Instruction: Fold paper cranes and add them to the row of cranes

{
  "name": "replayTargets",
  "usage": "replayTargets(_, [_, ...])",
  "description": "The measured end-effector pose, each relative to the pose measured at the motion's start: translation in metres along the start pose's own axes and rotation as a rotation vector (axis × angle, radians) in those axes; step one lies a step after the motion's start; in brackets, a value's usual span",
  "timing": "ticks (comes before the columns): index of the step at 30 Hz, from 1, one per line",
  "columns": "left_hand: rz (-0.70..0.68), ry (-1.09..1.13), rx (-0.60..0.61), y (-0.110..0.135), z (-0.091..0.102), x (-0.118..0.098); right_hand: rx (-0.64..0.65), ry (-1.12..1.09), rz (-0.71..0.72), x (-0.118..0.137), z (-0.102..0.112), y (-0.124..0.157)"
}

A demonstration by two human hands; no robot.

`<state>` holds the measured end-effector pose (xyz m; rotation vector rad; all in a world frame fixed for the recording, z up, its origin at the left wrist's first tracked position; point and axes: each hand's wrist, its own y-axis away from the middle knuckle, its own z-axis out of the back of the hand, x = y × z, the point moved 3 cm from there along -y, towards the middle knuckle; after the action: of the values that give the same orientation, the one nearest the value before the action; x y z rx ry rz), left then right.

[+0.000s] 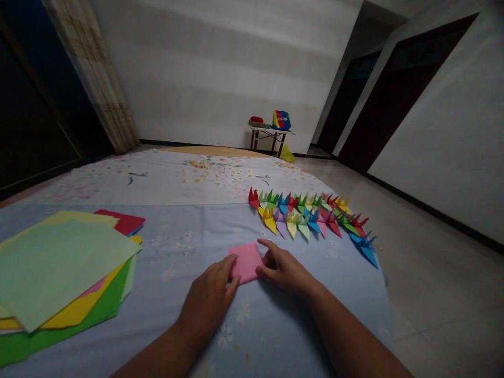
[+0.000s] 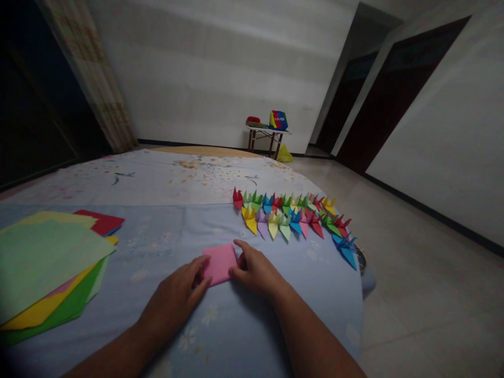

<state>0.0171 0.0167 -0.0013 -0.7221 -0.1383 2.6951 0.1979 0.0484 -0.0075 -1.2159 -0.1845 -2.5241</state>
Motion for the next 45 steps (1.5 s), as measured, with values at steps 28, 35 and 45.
replayTargets(28, [-0.082, -0.255, 0.069, 0.008, -0.001, -0.017, -0.126, 0.222, -0.046, -0.002, -0.01, -0.005])
replayTargets(35, [-0.123, -0.101, 0.039, -0.002, 0.003, -0.002, -0.139, 0.348, -0.006, 0.002, -0.01, -0.003])
replayTargets(45, [-0.149, -0.172, 0.043, -0.003, -0.001, 0.001, -0.28, 0.668, 0.106, 0.019, -0.026, 0.003])
